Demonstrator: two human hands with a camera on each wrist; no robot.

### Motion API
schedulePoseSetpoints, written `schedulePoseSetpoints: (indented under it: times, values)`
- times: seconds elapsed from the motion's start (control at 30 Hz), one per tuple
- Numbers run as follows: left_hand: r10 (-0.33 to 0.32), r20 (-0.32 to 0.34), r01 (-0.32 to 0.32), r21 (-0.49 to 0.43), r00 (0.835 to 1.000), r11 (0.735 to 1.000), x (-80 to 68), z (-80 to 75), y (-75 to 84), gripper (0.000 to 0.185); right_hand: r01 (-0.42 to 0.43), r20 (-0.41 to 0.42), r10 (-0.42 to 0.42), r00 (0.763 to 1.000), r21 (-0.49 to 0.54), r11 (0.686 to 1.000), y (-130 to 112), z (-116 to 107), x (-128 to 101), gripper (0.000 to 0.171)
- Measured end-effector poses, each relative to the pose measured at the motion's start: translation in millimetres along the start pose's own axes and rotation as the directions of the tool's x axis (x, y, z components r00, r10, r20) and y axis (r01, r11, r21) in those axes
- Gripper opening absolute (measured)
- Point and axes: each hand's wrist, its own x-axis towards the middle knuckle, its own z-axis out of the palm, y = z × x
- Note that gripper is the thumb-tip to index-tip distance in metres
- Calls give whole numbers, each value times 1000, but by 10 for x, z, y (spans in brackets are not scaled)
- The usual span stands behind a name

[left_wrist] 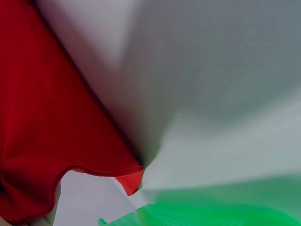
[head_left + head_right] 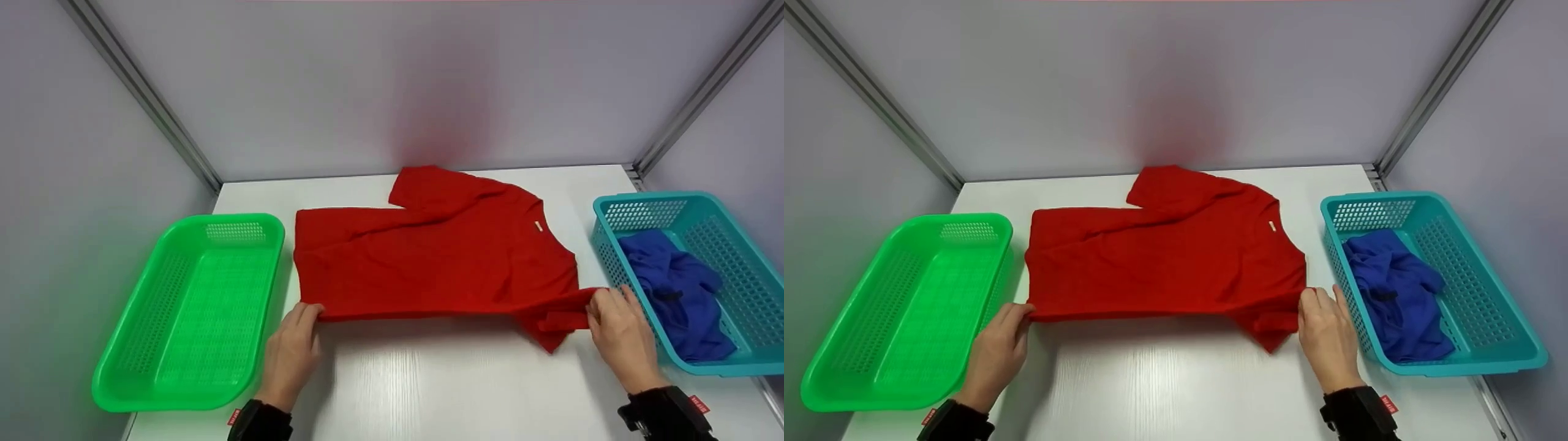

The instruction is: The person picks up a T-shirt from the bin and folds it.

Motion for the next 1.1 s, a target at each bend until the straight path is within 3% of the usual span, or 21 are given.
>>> schedulePoseSetpoints:
  times: [0.07,0.17,0.23,0.3,0.37,0.47,0.53,0.6,0.67,0.73,0.87,0.93,1.0,1.03,1.1]
  values:
    - [0,-26,0,-6,1000,1000,20,-14,-1,31,-1,-35,1,999,14,1000,-5,13,43,29]
    - [7,-42,-8,-14,999,1000,24,-16,0,30,-15,-48,13,999,-45,999,-27,56,40,24]
    - [8,-36,-8,-14,999,1000,10,-4,-2,28,-7,3,8,1000,-83,997,-70,122,-32,34]
    - [11,-22,-11,-9,1000,1000,-14,14,-6,27,-8,126,18,992,-77,997,-137,206,-155,41]
    - [11,-5,-11,-7,1000,1000,-34,32,-11,24,-73,302,79,950,-29,997,-207,290,-291,49]
    - [1,29,-1,-10,1000,1000,-50,41,-16,20,-277,518,240,821,-6,961,-238,383,-438,68]
    - [-14,52,15,-13,999,1000,-56,39,-18,18,-392,570,341,747,-36,919,-203,431,-464,75]
    - [-33,71,34,-8,997,999,-63,29,-22,17,-431,573,382,725,-55,901,-152,471,-454,74]
    - [-54,81,54,2,995,999,-74,18,-31,16,-437,562,388,730,-52,898,-120,516,-428,67]
    - [-70,89,69,8,994,998,-87,5,-38,18,-435,538,381,752,-29,900,-107,540,-413,48]
    - [-57,86,56,11,995,998,-107,-11,-54,21,-417,402,352,845,85,905,-79,498,-366,19]
    - [-32,64,32,11,997,999,-116,-20,-68,23,-434,312,377,872,139,890,-40,383,-291,16]
    - [-9,31,9,12,999,1000,-122,-36,-85,26,-496,249,444,861,211,842,9,198,-161,15]
    - [-1,15,1,11,1000,1000,-125,-46,-95,27,-541,247,486,838,271,796,36,80,-85,16]
    - [11,-9,-11,5,1000,1000,-131,-73,-105,29,-613,264,562,784,474,632,99,-173,76,17]
